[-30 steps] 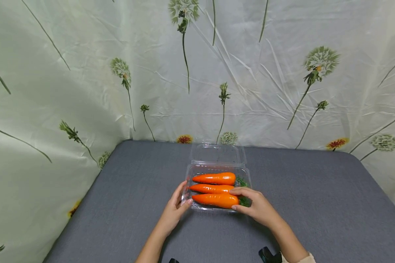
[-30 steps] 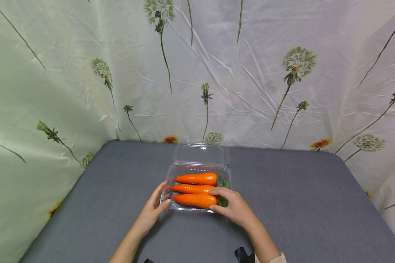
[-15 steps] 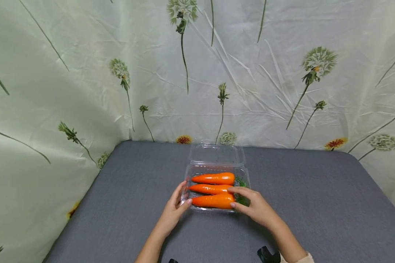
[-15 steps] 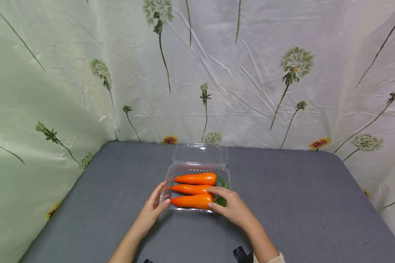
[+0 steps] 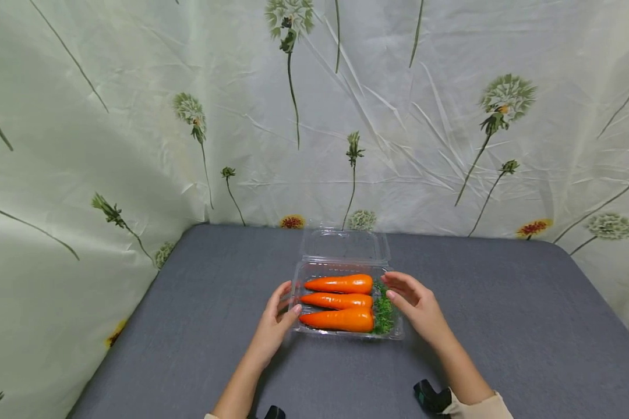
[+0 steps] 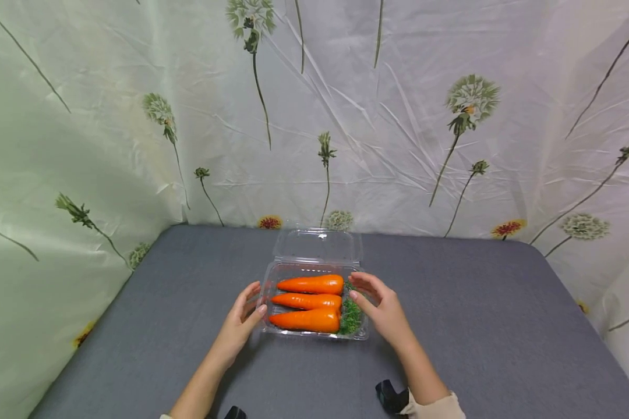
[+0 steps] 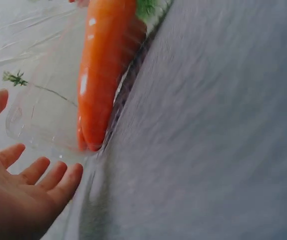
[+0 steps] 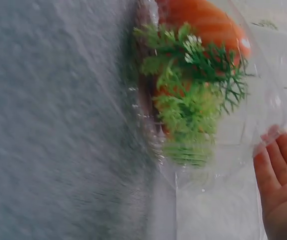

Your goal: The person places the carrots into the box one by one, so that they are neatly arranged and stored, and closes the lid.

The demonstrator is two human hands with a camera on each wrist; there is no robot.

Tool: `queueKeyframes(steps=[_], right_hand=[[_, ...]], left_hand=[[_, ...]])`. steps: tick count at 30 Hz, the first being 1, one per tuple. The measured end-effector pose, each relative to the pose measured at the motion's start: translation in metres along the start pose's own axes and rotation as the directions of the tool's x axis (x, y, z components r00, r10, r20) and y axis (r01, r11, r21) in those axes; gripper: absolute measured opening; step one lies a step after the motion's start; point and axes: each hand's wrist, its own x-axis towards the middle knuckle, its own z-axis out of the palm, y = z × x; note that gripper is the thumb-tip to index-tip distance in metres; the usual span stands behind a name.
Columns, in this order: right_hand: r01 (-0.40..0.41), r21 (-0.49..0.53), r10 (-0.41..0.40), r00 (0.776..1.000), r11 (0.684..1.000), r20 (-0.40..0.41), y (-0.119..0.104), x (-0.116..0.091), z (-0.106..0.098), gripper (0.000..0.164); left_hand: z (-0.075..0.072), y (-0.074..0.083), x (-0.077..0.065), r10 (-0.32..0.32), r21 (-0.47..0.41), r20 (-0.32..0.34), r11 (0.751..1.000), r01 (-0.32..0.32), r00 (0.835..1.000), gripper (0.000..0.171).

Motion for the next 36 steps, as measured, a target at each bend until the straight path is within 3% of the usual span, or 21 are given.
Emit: queueKeyframes(steps=[10, 17, 26, 29, 33, 36], right_hand=[[-0.077, -0.032, 0.070, 0.982, 0.997, -0.178, 0.009, 0.025, -0.012, 0.033], [-0.168, -0.061, 0.151, 0.963, 0.984, -0.224, 0.021, 0.044, -0.017, 0.036], [-0.214, -0.104, 0.184, 0.952, 0.971, -0.243, 0.038, 0.068, -0.016, 0.041], [-0.292, -0.086, 0.265, 0.933, 0.952, -0.242, 0.043, 0.074, -0.015, 0.040], [-0.417, -0.031, 0.398, 0.885, 0.908, -0.240, 0.050, 0.080, -0.014, 0.041], [-0.482, 0.005, 0.467, 0.847, 0.876, -0.252, 0.055, 0.082, -0.012, 0.044]], left_hand=[[-0.010, 0.016, 0.039, 0.029, 0.076, -0.027, 0.997, -0.027, 0.999, 0.056], [-0.016, 0.021, 0.066, -0.005, 0.131, -0.050, 0.991, 0.012, 0.999, 0.056], [-0.017, 0.022, 0.099, -0.053, 0.213, -0.056, 0.975, 0.064, 0.997, 0.052], [-0.014, 0.022, 0.108, -0.063, 0.297, -0.043, 0.952, 0.072, 0.997, 0.051], [-0.008, 0.021, 0.120, -0.083, 0.404, -0.026, 0.911, 0.086, 0.996, 0.051], [-0.006, 0.018, 0.126, -0.112, 0.423, -0.037, 0.898, 0.117, 0.993, 0.049]])
